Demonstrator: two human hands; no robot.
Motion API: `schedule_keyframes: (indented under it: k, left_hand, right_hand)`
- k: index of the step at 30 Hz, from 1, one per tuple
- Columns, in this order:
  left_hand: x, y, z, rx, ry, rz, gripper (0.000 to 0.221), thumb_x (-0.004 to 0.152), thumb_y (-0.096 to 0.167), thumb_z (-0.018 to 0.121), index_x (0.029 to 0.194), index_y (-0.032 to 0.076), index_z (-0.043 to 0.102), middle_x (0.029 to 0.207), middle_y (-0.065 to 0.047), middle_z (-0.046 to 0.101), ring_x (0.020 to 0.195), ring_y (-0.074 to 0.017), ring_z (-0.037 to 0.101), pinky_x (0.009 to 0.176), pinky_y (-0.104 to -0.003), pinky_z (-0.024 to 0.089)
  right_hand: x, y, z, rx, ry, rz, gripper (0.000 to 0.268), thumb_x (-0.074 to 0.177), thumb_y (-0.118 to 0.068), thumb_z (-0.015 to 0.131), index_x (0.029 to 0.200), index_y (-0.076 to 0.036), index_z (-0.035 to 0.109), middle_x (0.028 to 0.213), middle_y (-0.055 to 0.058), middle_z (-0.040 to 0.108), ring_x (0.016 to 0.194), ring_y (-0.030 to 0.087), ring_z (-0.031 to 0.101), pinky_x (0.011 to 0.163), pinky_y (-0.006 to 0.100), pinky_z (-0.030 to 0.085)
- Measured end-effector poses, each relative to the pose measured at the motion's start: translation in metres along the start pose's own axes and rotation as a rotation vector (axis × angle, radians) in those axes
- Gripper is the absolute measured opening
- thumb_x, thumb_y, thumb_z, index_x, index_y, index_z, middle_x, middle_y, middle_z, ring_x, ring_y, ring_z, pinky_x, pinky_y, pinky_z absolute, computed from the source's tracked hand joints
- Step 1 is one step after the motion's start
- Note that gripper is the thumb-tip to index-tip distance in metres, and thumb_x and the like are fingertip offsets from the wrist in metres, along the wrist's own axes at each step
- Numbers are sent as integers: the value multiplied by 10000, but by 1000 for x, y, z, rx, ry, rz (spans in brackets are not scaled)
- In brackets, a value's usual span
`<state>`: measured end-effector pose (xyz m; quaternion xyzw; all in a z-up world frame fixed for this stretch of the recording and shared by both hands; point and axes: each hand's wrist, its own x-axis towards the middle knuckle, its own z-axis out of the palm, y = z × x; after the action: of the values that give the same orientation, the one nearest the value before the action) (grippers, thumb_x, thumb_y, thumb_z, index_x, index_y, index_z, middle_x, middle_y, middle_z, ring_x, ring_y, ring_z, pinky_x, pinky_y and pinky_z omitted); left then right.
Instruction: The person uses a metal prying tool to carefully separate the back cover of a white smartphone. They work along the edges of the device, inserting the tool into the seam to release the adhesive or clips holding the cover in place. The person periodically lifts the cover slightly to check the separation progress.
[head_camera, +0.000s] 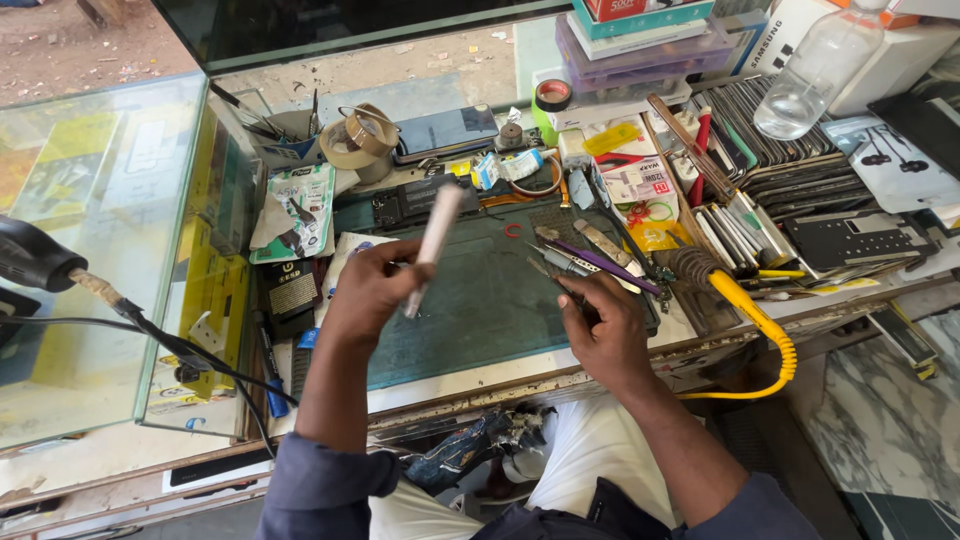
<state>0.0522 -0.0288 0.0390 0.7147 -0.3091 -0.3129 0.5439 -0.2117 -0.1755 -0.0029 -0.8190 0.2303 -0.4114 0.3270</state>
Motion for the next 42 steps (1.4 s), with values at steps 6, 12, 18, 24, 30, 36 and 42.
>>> schedule_keyframes:
  k: [6,12,18,24,30,36,42]
  left_hand:
    - [-2,-40,0,-657,-22,113,561,868,250,733,1304,-83,618,1057,-145,659,933,-224,640,872,-360,541]
    - [-21,-36,24,-793,-77,170,724,834,407,674,1402,-27,559,1199,-171,695,1009,-238,693,914,-393,577]
    - [-20,-38,38,-937,-106,183,825,832,500,728,1434,-34,542,1224,-189,684,1034,-286,718,913,-425,598]
    - [-15,-46,28,-857,-45,182,780,834,389,767,1430,-53,526,1248,-190,678,1092,-302,717,988,-458,602]
    - [-12,-52,22,-825,-80,185,817,792,319,791,1465,-39,498,1252,-162,677,1108,-301,707,993,-456,591]
    - [-18,-56,25,-934,-175,259,1030,742,474,901,1506,-61,467,1244,-180,681,1077,-306,707,950,-446,599]
    - [-23,-54,25,-908,-201,274,1125,665,540,943,1484,-60,460,1261,-199,669,1069,-313,714,940,-452,607]
  right_hand:
    - [6,2,1,-89,-49,-92,213,948,-87,697,1158,-49,716,968,90,702,782,203,700,666,328,545]
    - [12,-4,6,-95,-71,-5,211,934,-90,709,1142,-60,730,920,82,682,734,197,665,614,325,519]
    - [16,-2,16,31,-101,42,196,942,-97,712,1133,-52,721,872,47,650,660,103,627,572,267,510]
    - [19,-4,21,63,-134,48,204,936,-84,705,1135,-41,722,872,46,650,648,93,636,568,255,514]
    - [22,-7,24,65,-137,4,217,934,-100,709,1143,-47,732,866,41,649,638,92,622,564,256,498]
    - [31,-26,31,155,-160,31,214,946,-127,706,1141,-44,737,855,38,656,635,85,595,554,249,467]
    - [39,-41,38,204,-175,-12,199,951,-132,700,1123,-35,726,866,40,647,645,89,589,546,252,445]
